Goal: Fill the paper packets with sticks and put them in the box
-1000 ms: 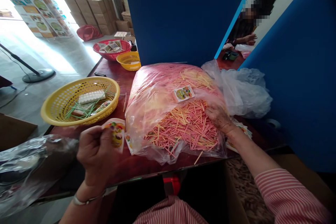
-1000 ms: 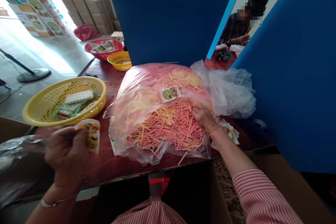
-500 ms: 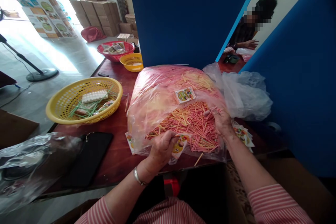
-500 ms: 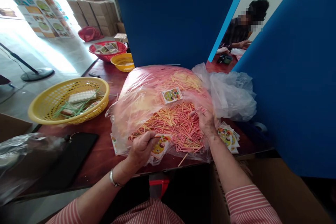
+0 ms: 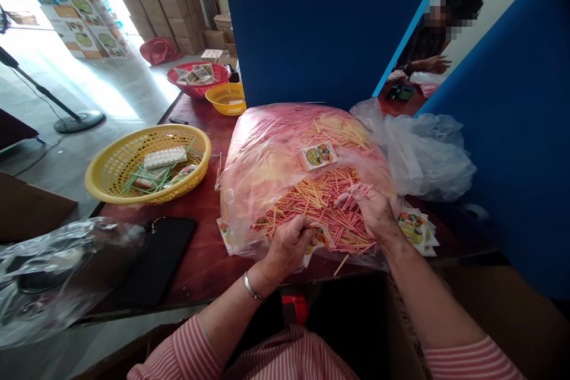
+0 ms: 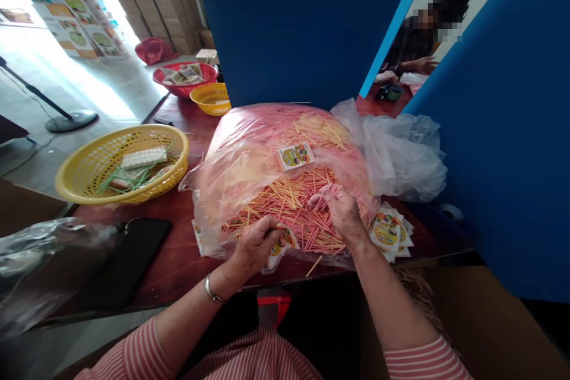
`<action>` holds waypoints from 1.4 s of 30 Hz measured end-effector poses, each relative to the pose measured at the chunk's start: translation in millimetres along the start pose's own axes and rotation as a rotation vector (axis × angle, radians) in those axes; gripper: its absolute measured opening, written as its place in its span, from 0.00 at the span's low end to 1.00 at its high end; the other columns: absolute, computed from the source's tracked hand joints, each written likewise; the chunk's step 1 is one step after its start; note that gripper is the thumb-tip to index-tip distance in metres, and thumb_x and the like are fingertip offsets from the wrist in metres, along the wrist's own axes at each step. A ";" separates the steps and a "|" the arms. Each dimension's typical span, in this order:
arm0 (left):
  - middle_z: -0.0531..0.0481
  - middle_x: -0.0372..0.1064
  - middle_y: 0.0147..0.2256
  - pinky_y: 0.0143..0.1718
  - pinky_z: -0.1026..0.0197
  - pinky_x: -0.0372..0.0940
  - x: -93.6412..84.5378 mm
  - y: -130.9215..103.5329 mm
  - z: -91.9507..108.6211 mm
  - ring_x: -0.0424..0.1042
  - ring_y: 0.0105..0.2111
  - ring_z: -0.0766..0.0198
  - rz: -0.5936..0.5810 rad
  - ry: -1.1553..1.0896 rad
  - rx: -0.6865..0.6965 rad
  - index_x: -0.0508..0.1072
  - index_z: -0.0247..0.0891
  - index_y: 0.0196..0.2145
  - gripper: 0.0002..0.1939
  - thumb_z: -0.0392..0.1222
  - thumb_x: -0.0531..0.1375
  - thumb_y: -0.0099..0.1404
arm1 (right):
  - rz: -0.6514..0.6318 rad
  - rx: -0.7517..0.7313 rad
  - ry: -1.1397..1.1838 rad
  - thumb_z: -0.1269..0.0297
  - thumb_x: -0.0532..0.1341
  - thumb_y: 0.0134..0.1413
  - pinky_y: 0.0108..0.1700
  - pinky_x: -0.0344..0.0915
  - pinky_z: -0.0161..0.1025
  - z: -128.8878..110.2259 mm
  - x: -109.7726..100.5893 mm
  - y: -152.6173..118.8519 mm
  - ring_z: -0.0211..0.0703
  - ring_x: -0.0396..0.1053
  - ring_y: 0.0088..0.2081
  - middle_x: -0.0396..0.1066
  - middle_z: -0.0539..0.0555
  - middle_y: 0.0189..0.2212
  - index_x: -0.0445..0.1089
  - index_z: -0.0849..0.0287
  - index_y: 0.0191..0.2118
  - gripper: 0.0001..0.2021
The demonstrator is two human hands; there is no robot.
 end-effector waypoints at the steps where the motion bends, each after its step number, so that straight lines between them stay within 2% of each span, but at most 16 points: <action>1: 0.54 0.66 0.24 0.31 0.65 0.61 1.1 -0.6 -0.9 0.64 0.25 0.69 0.002 -0.010 0.003 0.66 0.38 0.29 0.06 0.40 0.53 0.64 | -0.006 0.003 0.032 0.54 0.58 0.55 0.38 0.68 0.41 -2.7 2.6 -2.9 0.40 0.71 0.29 0.75 0.53 0.27 0.71 0.59 0.31 0.14; 3: 0.54 0.67 0.24 0.30 0.66 0.62 3.7 -1.1 -2.2 0.64 0.25 0.70 -0.012 -0.101 -0.065 0.66 0.38 0.29 0.07 0.41 0.53 0.64 | -0.022 -0.007 0.032 0.53 0.57 0.56 0.38 0.68 0.41 -10.0 7.3 -8.3 0.41 0.71 0.31 0.75 0.53 0.27 0.72 0.59 0.32 0.14; 6: 0.55 0.66 0.25 0.27 0.67 0.62 6.9 -0.4 -3.3 0.65 0.24 0.70 -0.046 -0.366 -0.249 0.63 0.38 0.29 0.07 0.42 0.55 0.62 | -0.064 -0.039 -0.115 0.55 0.56 0.58 0.41 0.66 0.40 -21.7 10.9 -13.7 0.41 0.71 0.33 0.75 0.53 0.29 0.72 0.59 0.31 0.14; 8: 0.55 0.65 0.25 0.26 0.68 0.62 6.4 0.1 -3.7 0.65 0.24 0.70 -0.045 -0.418 -0.292 0.63 0.37 0.28 0.07 0.42 0.57 0.60 | -0.091 -0.040 -0.189 0.56 0.56 0.58 0.43 0.66 0.40 -26.7 11.6 -15.3 0.41 0.71 0.34 0.75 0.54 0.30 0.72 0.59 0.31 0.14; 11: 0.55 0.64 0.23 0.26 0.68 0.60 3.1 -0.9 -4.0 0.63 0.23 0.71 -0.017 -0.178 -0.194 0.66 0.37 0.27 0.08 0.41 0.56 0.62 | -0.075 0.005 -0.099 0.56 0.57 0.57 0.43 0.67 0.41 -27.5 12.9 -17.2 0.41 0.72 0.34 0.76 0.53 0.28 0.71 0.59 0.31 0.13; 14: 0.54 0.64 0.23 0.28 0.67 0.60 2.5 -4.6 -4.9 0.62 0.24 0.70 0.005 0.027 -0.035 0.68 0.38 0.28 0.09 0.40 0.53 0.65 | 0.009 0.130 0.223 0.58 0.59 0.56 0.40 0.70 0.43 -21.3 15.7 -21.2 0.42 0.74 0.32 0.76 0.52 0.26 0.69 0.59 0.31 0.10; 17: 0.54 0.65 0.24 0.29 0.67 0.61 4.9 -8.6 -5.3 0.63 0.24 0.70 -0.042 0.080 0.084 0.67 0.38 0.31 0.07 0.39 0.53 0.65 | 0.104 0.286 0.537 0.62 0.60 0.54 0.38 0.73 0.44 -10.7 19.1 -27.5 0.44 0.75 0.32 0.76 0.52 0.27 0.68 0.59 0.29 0.07; 19: 0.53 0.65 0.25 0.30 0.66 0.62 5.7 -10.4 -2.8 0.64 0.25 0.69 -0.104 0.099 0.170 0.67 0.38 0.32 0.06 0.39 0.53 0.65 | 0.156 0.349 0.664 0.64 0.60 0.53 0.38 0.74 0.44 -2.9 21.4 -32.1 0.44 0.76 0.33 0.77 0.52 0.28 0.67 0.58 0.29 0.05; 22: 0.48 0.68 0.30 0.35 0.64 0.65 3.9 -11.6 6.4 0.68 0.31 0.67 -0.218 0.072 0.318 0.67 0.37 0.35 0.06 0.36 0.51 0.67 | 0.180 0.389 0.755 0.65 0.59 0.54 0.39 0.75 0.44 6.2 26.2 -38.8 0.44 0.76 0.35 0.77 0.52 0.29 0.67 0.57 0.29 0.05; 25: 0.43 0.70 0.40 0.43 0.62 0.67 1.5 -12.4 17.0 0.71 0.40 0.64 -0.294 0.011 0.408 0.66 0.36 0.38 0.07 0.34 0.49 0.67 | 0.180 0.425 0.791 0.66 0.58 0.54 0.39 0.75 0.43 10.4 31.8 -44.1 0.44 0.76 0.36 0.77 0.52 0.30 0.69 0.57 0.28 0.06; 28: 0.39 0.66 0.50 0.49 0.59 0.66 2.5 -13.8 22.3 0.68 0.50 0.62 -0.298 -0.002 0.427 0.65 0.36 0.39 0.07 0.33 0.49 0.67 | 0.178 0.492 0.798 0.66 0.56 0.54 0.39 0.75 0.45 12.3 36.6 -48.0 0.45 0.76 0.37 0.77 0.53 0.30 0.70 0.58 0.30 0.07; 31: 0.37 0.62 0.55 0.52 0.57 0.65 6.4 -15.4 22.4 0.64 0.55 0.60 -0.272 0.013 0.430 0.64 0.36 0.38 0.06 0.32 0.49 0.66 | 0.170 0.489 0.770 0.63 0.55 0.54 0.41 0.75 0.47 14.4 39.5 -50.7 0.47 0.76 0.38 0.77 0.54 0.32 0.70 0.58 0.33 0.08; 36: 0.37 0.60 0.56 0.54 0.56 0.64 12.0 -16.6 20.3 0.63 0.56 0.58 -0.242 0.048 0.399 0.64 0.36 0.36 0.04 0.33 0.50 0.66 | 0.157 0.504 0.782 0.61 0.54 0.54 0.40 0.75 0.46 16.8 42.4 -54.5 0.48 0.75 0.40 0.77 0.56 0.35 0.70 0.59 0.35 0.09; 42: 0.38 0.62 0.55 0.52 0.55 0.65 15.5 -19.1 20.2 0.65 0.54 0.59 -0.233 0.060 0.376 0.63 0.37 0.36 0.04 0.33 0.51 0.65 | 0.170 0.614 0.877 0.62 0.48 0.60 0.37 0.75 0.40 7.3 47.8 -55.8 0.44 0.76 0.33 0.77 0.59 0.30 0.72 0.64 0.37 0.17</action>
Point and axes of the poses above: each hand's wrist, its own y-axis towards the middle knuckle, its own x-axis out of the palm, z = x × y, the point moved 1 cm from there along y, towards the middle knuckle
